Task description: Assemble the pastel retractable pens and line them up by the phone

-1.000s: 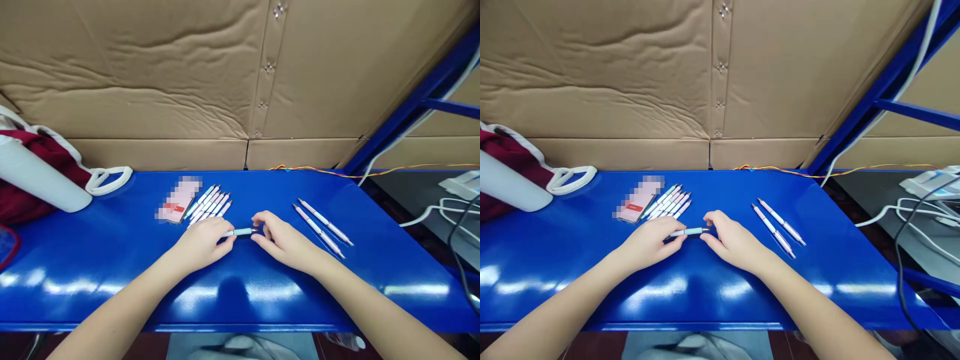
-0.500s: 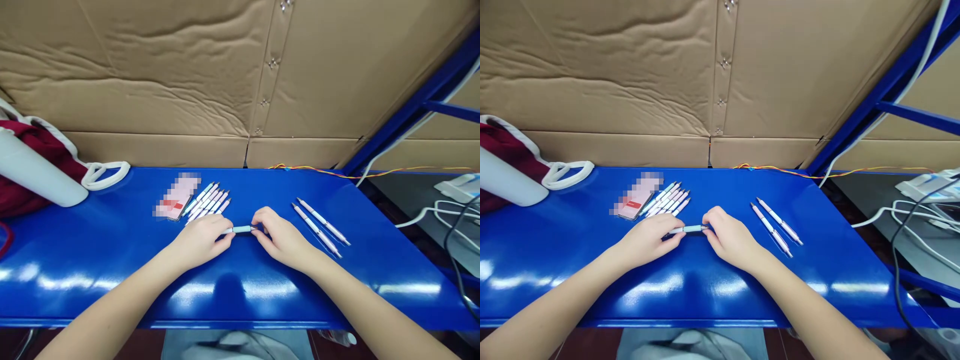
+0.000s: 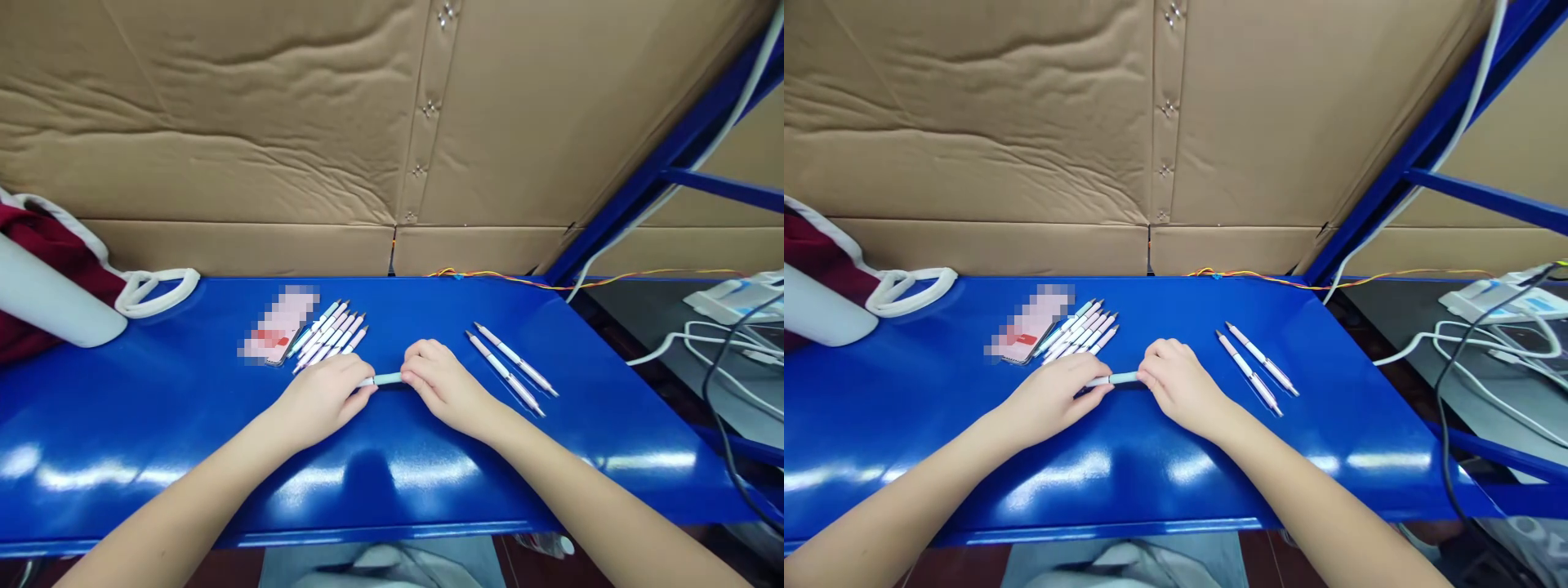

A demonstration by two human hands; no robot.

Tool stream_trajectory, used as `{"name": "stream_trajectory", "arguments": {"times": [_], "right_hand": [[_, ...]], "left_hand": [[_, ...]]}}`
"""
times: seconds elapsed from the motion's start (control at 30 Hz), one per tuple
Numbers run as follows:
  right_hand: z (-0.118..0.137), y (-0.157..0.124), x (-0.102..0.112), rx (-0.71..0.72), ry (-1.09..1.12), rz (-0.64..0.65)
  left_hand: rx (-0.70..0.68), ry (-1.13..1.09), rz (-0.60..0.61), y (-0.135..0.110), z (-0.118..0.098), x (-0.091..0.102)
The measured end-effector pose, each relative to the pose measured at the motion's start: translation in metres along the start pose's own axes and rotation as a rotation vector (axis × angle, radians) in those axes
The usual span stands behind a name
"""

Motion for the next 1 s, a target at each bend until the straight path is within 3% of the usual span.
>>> {"name": "stream_trajectory", "arguments": {"times": [0.13,0.27,0.53,0.67,0.77,0.83,0.93,1.0], "right_hand": [[-0.004,-0.001,0.001,-0.062,0.075,-0.006],[-0.001,-0.002,0.008,-0.022,0.114,-0.067],[-0.002,0.001,0.000,-0.011,0.192,-0.031],[-0.010,0.000,0.008,-0.202,0.391,-0.190],[-0.032,-0.007,0.014,-0.420,0.592,-0.321],[-0.052,-0.015,0.020,-0.538,0.652,-0.362],[-0.076,-0.024,0.026,-0.629,0.515,-0.193],[-0.092,-0.032,0.036,-0.709,0.235,-0.085]], "left_hand": [[-0.010,0.016,-0.013,0.000,-0.003,0.002],[-0.009,0.030,-0.022,0.000,-0.003,0.004],[-0.018,0.091,-0.041,0.001,-0.002,0.003],[-0.012,0.020,-0.025,-0.003,-0.011,0.006],[-0.109,-0.033,0.021,-0.006,-0.027,0.006],[-0.118,0.010,0.002,-0.005,-0.026,0.008],[0.033,0.149,-0.079,0.003,0.003,0.014],[0.139,0.229,-0.083,0.007,0.027,0.015]]}}
Point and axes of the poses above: each hand's wrist, its own y-axis towards the middle knuckle, its own x-axis out of the back of the hand, z = x × y, the point moved 8 cm from there along y, towards the middle knuckle, and after that the axes turned 6 degrees about x, right-handed, at the moved point
